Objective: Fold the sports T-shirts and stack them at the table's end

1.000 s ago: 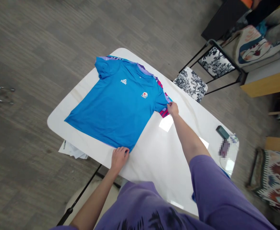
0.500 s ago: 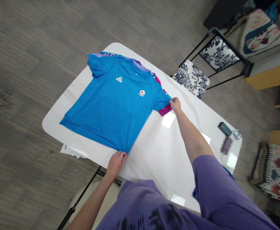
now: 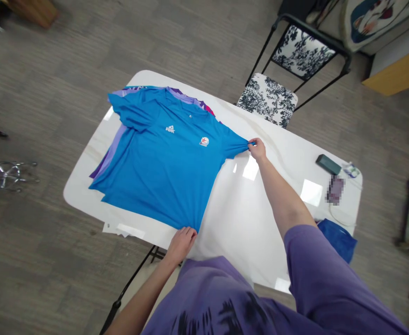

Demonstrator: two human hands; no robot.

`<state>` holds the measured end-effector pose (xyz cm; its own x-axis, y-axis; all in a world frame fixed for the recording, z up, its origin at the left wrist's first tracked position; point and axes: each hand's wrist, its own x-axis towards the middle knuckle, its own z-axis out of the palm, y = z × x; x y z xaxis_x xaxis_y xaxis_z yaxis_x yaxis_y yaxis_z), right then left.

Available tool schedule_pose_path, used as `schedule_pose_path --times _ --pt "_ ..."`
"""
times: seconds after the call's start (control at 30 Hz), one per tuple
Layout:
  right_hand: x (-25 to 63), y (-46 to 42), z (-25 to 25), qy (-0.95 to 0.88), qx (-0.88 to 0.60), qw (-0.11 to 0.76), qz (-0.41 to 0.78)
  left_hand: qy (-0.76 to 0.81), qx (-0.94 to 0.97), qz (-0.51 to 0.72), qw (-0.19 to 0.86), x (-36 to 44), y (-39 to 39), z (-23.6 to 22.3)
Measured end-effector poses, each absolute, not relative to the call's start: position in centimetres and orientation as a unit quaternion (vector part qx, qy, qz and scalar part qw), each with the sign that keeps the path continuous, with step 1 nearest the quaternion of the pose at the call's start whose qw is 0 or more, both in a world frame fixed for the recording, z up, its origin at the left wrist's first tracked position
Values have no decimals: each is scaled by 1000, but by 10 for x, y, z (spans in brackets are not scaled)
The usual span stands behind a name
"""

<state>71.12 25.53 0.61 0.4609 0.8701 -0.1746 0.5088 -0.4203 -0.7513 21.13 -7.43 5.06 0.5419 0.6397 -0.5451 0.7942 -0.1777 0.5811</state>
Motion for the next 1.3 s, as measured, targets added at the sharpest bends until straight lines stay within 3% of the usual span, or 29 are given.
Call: schedule_pose_path --times 0.17,0.57,0.8,0.9,1.03,1.3 --pt "809 183 -3 -393 -827 300 269 376 786 -128 473 309 -119 49" --pt "1101 -36 -14 -355 -891 219 178 170 798 -156 557 634 -284 4" --pt "1183 -124 -6 -387 -904 157 88 146 792 -151 573 727 -332 7" --pt "1157 -145 -6 -447 -882 140 53 205 801 -116 550 722 -292 8" --pt "1090 -145 -15 -542 -811 163 145 378 817 22 434 693 -174 4" --pt "1012 -41 -46 -574 -783 163 176 481 845 102 210 733 85 -11"
